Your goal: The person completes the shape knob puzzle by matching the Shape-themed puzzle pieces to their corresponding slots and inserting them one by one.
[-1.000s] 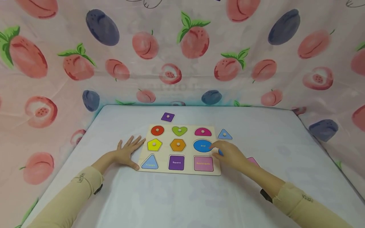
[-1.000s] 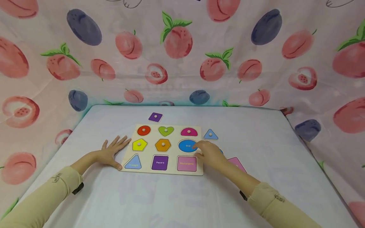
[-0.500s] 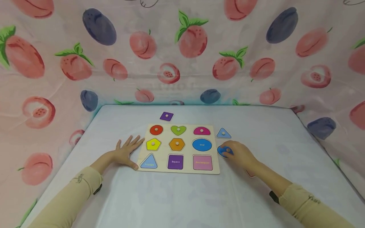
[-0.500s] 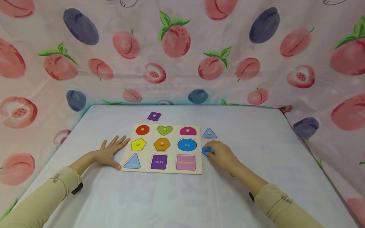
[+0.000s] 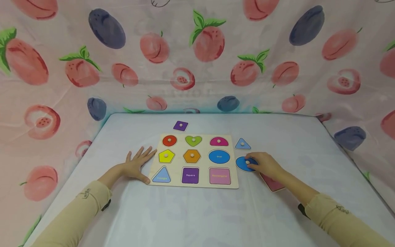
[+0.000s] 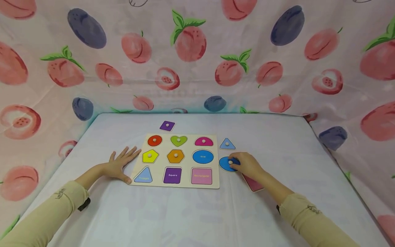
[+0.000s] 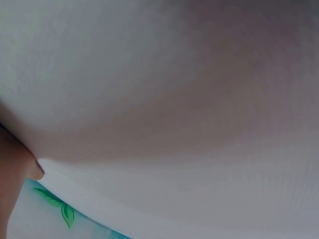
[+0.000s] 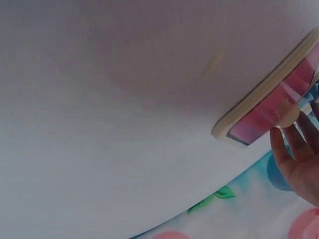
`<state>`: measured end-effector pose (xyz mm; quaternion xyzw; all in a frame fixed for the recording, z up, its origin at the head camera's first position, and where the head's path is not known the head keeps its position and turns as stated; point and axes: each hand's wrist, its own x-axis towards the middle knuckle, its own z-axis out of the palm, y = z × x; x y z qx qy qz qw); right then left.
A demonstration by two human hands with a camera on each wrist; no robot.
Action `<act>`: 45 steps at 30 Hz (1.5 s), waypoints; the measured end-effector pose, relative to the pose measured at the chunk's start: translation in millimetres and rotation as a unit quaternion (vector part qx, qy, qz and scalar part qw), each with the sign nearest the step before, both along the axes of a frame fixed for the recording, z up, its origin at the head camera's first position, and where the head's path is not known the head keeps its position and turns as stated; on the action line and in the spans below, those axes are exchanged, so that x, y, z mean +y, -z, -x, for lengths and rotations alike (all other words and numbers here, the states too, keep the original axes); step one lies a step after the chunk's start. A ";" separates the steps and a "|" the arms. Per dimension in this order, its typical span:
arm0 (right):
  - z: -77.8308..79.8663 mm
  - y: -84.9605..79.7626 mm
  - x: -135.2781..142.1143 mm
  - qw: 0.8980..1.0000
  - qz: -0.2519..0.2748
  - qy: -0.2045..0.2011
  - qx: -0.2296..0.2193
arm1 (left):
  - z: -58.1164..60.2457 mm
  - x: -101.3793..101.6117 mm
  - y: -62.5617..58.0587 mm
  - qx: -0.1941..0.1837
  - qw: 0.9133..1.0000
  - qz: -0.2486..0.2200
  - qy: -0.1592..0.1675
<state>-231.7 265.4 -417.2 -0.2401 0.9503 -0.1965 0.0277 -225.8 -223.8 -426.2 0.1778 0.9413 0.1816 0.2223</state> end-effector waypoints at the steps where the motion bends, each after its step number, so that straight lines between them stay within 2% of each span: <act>1: 0.7 -0.3 -0.2 1.000 -0.003 0.000 -0.007 | -0.3 -0.3 0.6 0.001 1.000 0.000 0.000; 7: 0.7 -1.6 -2.5 1.000 -0.001 0.008 -0.024 | -1.5 -0.6 2.3 0.004 1.000 0.000 0.001; 13: -0.9 -0.7 -3.7 1.000 0.003 0.020 -0.011 | -1.1 0.5 1.2 0.006 1.000 0.006 -0.002; 28: 0.6 0.4 -5.3 1.000 0.001 0.018 0.011 | -0.6 1.9 -2.1 0.000 1.000 0.005 -0.006; 45: 0.2 -3.5 -5.3 0.999 0.014 0.045 -0.009 | -0.8 2.4 -2.4 -0.002 1.000 0.006 -0.006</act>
